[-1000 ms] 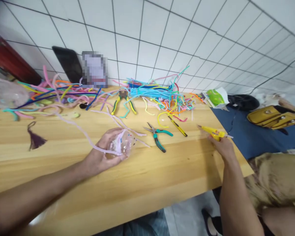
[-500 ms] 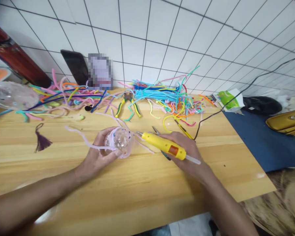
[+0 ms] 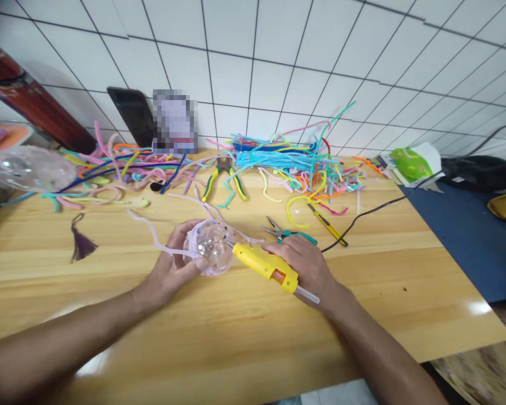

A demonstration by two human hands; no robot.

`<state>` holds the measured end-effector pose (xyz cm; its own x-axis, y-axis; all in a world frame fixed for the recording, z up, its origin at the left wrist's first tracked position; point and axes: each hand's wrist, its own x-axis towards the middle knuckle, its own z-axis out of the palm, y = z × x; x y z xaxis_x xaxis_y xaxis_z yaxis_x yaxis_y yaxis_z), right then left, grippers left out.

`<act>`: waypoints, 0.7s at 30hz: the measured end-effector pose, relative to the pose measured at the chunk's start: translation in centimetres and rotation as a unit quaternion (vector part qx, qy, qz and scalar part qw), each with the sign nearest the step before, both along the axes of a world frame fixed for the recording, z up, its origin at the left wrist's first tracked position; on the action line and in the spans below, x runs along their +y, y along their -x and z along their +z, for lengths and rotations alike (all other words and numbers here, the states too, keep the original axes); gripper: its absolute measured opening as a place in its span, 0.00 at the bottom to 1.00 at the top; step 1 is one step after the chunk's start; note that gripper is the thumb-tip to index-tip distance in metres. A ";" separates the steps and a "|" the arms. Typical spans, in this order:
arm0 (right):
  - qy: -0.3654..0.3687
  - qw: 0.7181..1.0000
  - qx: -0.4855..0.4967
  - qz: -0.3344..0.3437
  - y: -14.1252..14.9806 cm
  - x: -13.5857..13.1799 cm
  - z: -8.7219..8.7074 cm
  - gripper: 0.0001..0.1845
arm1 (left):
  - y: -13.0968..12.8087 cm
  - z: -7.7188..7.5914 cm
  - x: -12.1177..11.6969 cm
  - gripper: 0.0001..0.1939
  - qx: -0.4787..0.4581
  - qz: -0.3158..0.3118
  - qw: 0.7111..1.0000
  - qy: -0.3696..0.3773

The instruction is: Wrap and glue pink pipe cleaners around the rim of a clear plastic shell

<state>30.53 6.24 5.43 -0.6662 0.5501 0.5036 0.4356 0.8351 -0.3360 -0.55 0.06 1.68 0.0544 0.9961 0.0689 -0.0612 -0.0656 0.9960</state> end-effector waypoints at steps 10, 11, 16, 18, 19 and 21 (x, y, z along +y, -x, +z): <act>-0.006 0.999 -0.032 0.010 -0.1 0.1 0.2 0.21 | 0.2 -0.4 0.0 0.36 -0.007 -0.020 1.000 -0.019; -0.002 0.999 -0.038 0.009 -0.2 0.1 0.1 0.21 | 0.2 -0.4 0.0 0.36 -0.007 -0.023 1.000 -0.020; 0.016 0.999 -0.049 -0.009 -0.2 -0.2 -0.6 0.22 | 0.1 -0.1 0.0 0.34 -0.002 -0.028 0.999 -0.023; 0.002 0.999 -0.038 -0.013 -0.1 -0.3 -0.6 0.22 | 0.1 0.1 0.0 0.34 -0.006 -0.034 0.999 -0.024; -0.005 0.999 -0.036 -0.013 0.0 -0.3 -0.6 0.21 | 0.1 0.1 0.1 0.34 -0.008 -0.035 0.999 -0.025; -0.008 0.999 -0.045 -0.010 0.0 -0.3 -0.4 0.20 | 0.0 0.2 0.1 0.34 -0.008 -0.036 0.999 -0.025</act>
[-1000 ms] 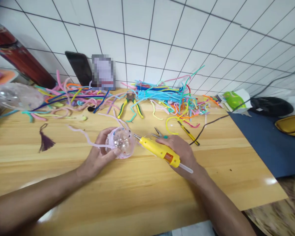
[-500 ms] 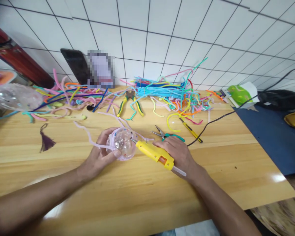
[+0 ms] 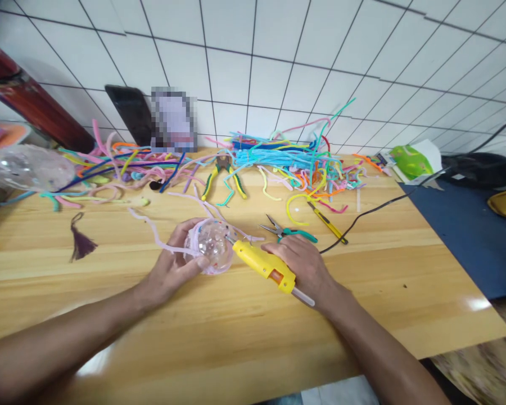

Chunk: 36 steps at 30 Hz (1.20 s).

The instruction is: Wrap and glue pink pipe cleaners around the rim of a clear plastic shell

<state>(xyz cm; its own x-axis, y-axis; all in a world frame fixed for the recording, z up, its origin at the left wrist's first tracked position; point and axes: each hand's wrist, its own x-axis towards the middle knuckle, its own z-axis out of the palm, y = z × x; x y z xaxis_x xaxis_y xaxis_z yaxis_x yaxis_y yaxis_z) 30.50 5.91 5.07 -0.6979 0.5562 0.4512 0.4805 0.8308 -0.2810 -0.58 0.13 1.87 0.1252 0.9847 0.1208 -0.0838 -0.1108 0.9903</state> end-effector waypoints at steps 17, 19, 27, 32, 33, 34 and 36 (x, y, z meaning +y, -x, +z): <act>0.011 1.000 0.012 0.011 -0.3 -0.1 -0.5 0.18 | 0.0 0.2 0.1 0.35 0.006 0.009 1.000 0.009; 0.009 1.000 0.010 0.014 -0.3 0.0 -0.3 0.18 | 0.0 0.1 0.1 0.35 0.006 0.007 1.000 0.008; -0.002 1.000 0.001 0.022 0.3 -0.1 0.6 0.16 | 0.0 0.0 0.1 0.34 0.008 0.001 1.000 -0.006; 0.018 1.000 -0.013 0.005 0.4 -0.5 0.7 0.14 | 0.1 -0.1 0.0 0.34 0.031 0.019 0.999 -0.007; 0.019 1.000 -0.011 0.002 0.5 -0.6 0.6 0.14 | 0.1 -0.2 0.0 0.34 0.033 0.020 0.999 -0.008; 0.021 1.000 -0.006 -0.003 0.6 -0.7 0.4 0.15 | 0.0 -0.2 0.0 0.34 0.036 0.018 0.999 -0.013; 0.023 1.000 0.010 -0.013 0.7 -0.8 -0.2 0.16 | -0.1 -0.3 -0.1 0.35 0.048 0.012 0.998 -0.030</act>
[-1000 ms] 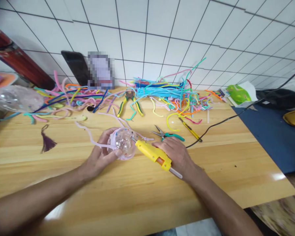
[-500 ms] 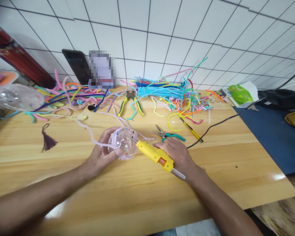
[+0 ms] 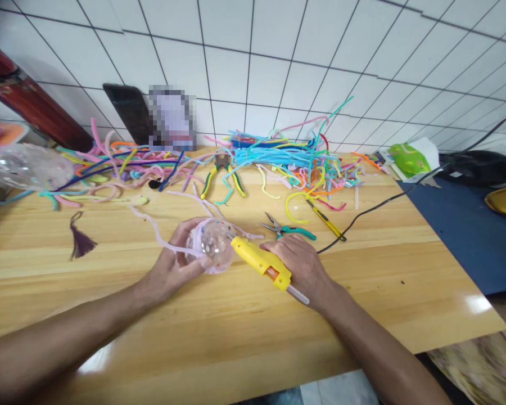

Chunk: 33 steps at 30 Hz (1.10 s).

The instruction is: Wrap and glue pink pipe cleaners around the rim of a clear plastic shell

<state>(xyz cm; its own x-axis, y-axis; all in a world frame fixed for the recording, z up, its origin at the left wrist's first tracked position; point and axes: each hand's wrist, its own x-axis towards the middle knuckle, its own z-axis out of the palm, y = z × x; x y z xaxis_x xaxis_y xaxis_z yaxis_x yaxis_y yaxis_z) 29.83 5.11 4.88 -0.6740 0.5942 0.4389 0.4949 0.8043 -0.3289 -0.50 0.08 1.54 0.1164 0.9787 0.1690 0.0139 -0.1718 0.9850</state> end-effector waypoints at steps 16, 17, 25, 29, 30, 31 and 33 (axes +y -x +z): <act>-0.013 1.000 -0.009 0.016 -0.6 0.2 -0.5 0.18 | -0.1 0.4 0.1 0.35 -0.042 -0.010 0.999 0.033; -0.021 1.000 -0.008 0.019 -0.4 0.2 -0.2 0.18 | -0.1 0.4 0.1 0.35 -0.041 -0.006 0.999 0.030; -0.018 0.999 -0.024 -0.013 -0.3 -0.2 -0.4 0.17 | -0.2 0.5 0.1 0.35 -0.039 0.012 0.998 0.042; -0.018 1.000 -0.002 -0.019 -0.2 -0.4 -0.8 0.17 | -0.2 0.5 0.2 0.35 -0.033 0.020 0.998 0.051; -0.018 1.000 0.000 -0.019 -0.2 -0.4 -0.8 0.17 | -0.2 0.5 0.2 0.35 -0.034 0.019 0.998 0.049; -0.017 1.000 0.000 -0.018 -0.2 -0.4 -0.8 0.16 | -0.2 0.5 0.2 0.34 -0.035 0.017 0.998 0.047; -0.019 1.000 0.005 -0.016 -0.1 -0.4 -0.8 0.17 | -0.2 0.5 0.2 0.34 -0.036 0.014 0.998 0.046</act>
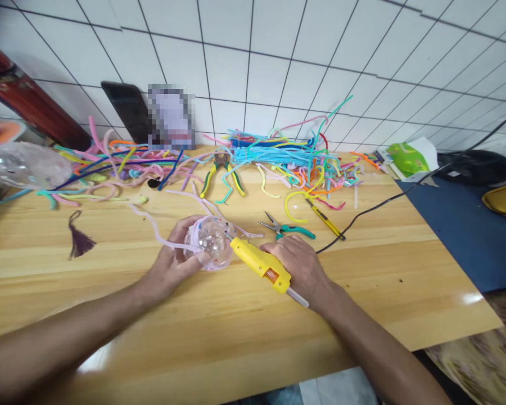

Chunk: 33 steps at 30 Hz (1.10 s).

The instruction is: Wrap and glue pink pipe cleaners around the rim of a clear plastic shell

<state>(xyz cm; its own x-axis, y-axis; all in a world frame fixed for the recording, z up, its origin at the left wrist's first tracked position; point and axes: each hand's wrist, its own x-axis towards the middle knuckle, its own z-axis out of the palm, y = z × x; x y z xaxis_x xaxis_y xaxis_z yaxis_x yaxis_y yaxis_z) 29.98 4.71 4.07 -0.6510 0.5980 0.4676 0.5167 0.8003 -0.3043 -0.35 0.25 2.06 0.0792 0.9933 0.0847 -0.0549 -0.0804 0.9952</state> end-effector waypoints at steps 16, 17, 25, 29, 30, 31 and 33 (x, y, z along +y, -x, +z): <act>-0.022 0.998 0.045 0.024 1.0 -0.3 0.9 0.15 | 0.2 -0.5 0.0 0.34 0.014 -0.001 1.000 -0.016; -0.023 0.998 0.046 0.024 1.1 -0.3 1.1 0.15 | 0.3 -0.5 0.0 0.34 0.016 -0.002 1.000 -0.014; -0.045 0.997 0.045 0.032 1.8 -0.4 2.2 0.16 | 0.1 0.0 0.1 0.35 0.020 0.006 1.000 -0.005; -0.049 0.997 0.052 0.029 1.9 -0.7 2.1 0.16 | 0.1 -0.2 0.1 0.34 0.033 0.017 0.999 0.000; -0.048 0.997 0.050 0.028 1.9 -0.7 2.1 0.16 | 0.2 -0.3 0.1 0.34 0.034 0.018 0.999 0.000; -0.044 0.998 0.046 0.026 1.9 -0.7 2.1 0.15 | 0.2 -0.3 0.1 0.34 0.034 0.018 0.999 0.000; -0.041 0.998 0.042 0.025 1.8 -0.8 2.2 0.15 | 0.3 -0.4 0.1 0.35 0.035 0.018 0.999 -0.002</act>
